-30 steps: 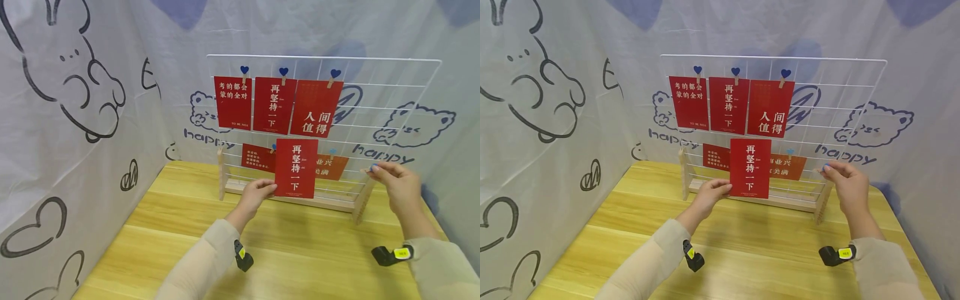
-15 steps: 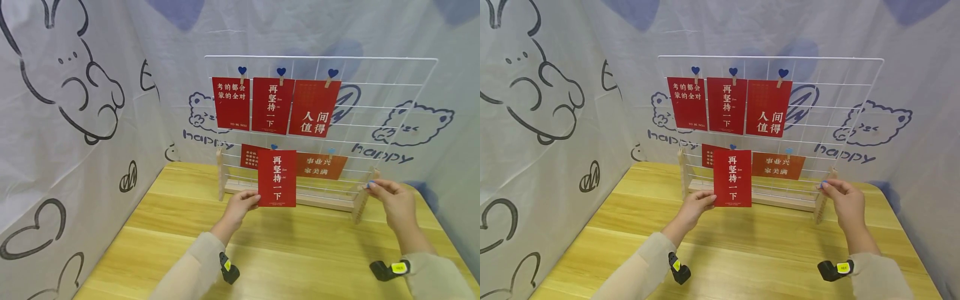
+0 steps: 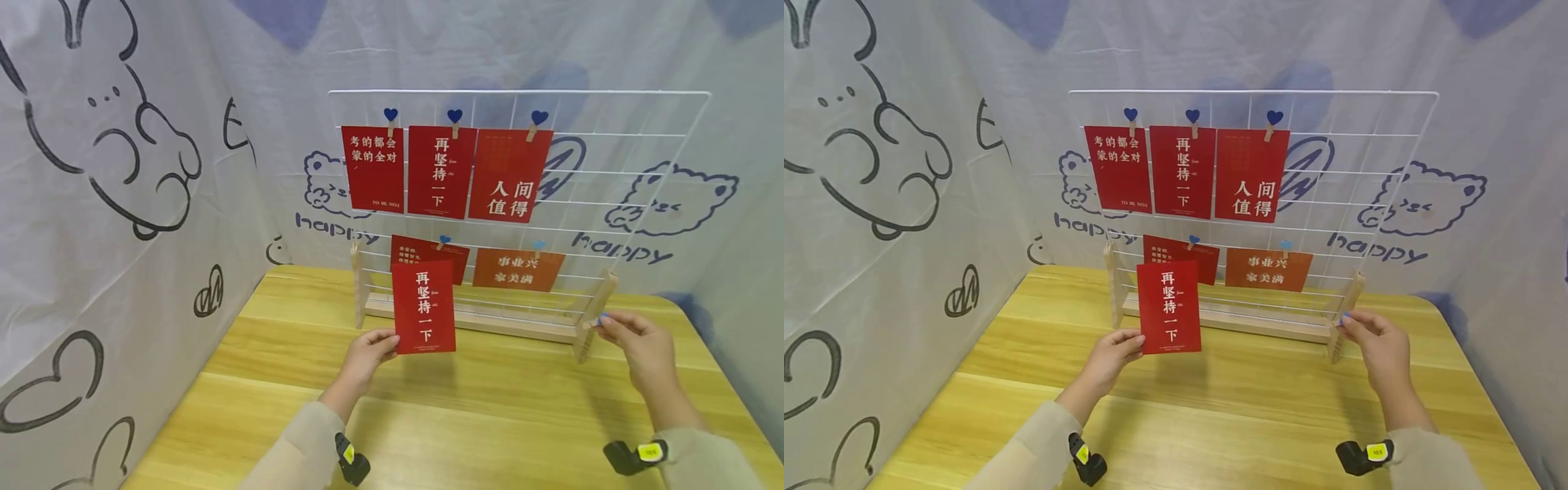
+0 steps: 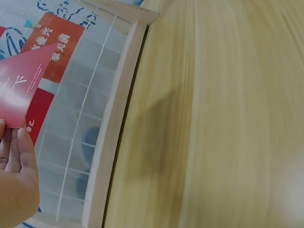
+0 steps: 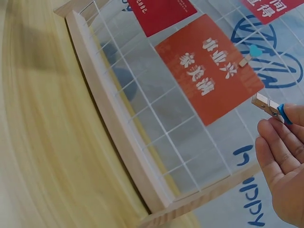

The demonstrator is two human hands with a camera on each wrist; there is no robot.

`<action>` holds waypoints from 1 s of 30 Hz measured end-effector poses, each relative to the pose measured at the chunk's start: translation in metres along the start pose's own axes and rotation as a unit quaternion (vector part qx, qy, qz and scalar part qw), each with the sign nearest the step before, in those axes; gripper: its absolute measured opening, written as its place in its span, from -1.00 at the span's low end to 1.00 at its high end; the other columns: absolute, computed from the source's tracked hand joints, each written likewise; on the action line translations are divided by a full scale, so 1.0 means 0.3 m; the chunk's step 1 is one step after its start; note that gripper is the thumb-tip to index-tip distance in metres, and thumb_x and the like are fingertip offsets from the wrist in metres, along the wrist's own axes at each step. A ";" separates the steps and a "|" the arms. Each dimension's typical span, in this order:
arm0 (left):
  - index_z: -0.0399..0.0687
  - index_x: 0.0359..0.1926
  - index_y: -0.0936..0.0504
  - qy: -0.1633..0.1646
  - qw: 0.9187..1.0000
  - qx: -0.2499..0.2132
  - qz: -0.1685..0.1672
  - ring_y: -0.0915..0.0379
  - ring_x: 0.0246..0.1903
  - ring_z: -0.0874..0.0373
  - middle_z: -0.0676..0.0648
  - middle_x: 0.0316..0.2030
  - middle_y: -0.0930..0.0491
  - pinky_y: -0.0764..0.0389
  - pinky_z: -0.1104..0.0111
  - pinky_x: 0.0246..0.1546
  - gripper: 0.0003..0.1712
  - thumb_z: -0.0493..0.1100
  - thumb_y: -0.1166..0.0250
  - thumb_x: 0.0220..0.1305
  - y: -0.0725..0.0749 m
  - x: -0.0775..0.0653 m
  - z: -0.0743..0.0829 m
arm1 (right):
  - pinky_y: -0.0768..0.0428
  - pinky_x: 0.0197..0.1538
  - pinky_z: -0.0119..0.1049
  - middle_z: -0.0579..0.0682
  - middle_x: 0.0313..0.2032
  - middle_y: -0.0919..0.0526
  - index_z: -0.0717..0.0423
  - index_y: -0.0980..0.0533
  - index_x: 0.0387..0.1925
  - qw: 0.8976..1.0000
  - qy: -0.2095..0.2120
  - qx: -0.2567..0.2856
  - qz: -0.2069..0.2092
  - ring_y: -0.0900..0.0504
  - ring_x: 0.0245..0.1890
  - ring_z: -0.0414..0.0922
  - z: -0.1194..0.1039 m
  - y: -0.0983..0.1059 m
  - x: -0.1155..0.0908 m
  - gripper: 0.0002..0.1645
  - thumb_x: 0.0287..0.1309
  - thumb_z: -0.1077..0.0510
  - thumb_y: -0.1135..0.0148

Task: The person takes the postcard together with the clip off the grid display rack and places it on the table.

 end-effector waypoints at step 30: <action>-0.47 -0.18 -0.46 0.039 0.995 0.007 0.088 -0.43 -0.39 0.22 -0.04 -0.37 -0.48 -0.50 0.39 -0.28 -0.70 -0.27 -0.16 0.12 0.220 -0.104 -0.107 | -0.50 -0.27 -0.35 0.01 -0.36 -0.62 0.30 -0.46 -0.14 0.995 -0.101 0.005 0.013 -0.60 -0.35 -0.15 -0.056 -0.016 -0.286 -0.57 -0.11 0.20 -0.28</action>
Point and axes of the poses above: each hand's wrist, its own x-axis towards the middle knuckle, its own y-axis out of the back of the hand, z = x × y, the point moved 7 cm from there along x, towards the middle knuckle
